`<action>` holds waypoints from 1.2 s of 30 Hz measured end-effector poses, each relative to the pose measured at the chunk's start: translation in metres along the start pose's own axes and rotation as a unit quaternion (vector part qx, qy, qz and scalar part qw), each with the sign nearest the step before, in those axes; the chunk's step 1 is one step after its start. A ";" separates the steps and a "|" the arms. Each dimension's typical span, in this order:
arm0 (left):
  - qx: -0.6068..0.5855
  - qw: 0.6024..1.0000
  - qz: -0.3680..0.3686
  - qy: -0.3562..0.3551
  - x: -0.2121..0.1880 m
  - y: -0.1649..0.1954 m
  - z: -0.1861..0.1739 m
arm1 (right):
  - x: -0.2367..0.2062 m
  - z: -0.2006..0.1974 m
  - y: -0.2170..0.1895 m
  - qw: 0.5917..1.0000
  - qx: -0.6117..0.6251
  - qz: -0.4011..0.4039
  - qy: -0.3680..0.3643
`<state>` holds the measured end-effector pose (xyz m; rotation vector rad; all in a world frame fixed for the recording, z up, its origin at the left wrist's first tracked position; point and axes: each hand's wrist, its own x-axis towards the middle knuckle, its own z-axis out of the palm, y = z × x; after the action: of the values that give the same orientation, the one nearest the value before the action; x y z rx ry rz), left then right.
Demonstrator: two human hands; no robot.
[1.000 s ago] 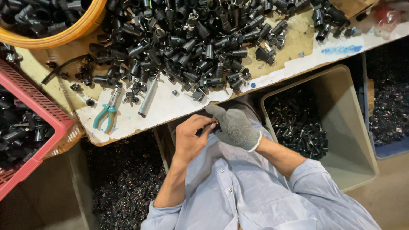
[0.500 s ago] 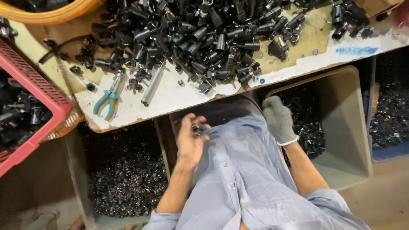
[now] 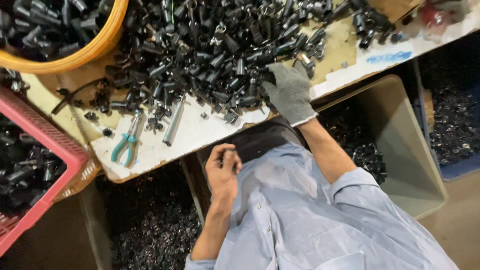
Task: The person sits at a factory workbench covered with black plastic fittings and repeatedly picks up parts, presses and twists them together by hand to assemble each unit, and drops finished assemblies into a bin below the bench. They occasionally pick up a small metal tool to work on a fitting before resuming hand assembly.
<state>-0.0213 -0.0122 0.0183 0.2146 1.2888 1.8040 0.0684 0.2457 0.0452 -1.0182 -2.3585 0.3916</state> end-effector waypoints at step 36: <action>0.429 0.885 0.128 -0.130 0.013 0.074 0.022 | -0.108 -0.012 -0.058 0.938 0.244 -0.058 -0.238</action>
<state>-0.0568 0.0073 0.0854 1.1176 1.8396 1.2169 0.1029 0.1281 0.0423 -0.5862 -2.5103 1.2226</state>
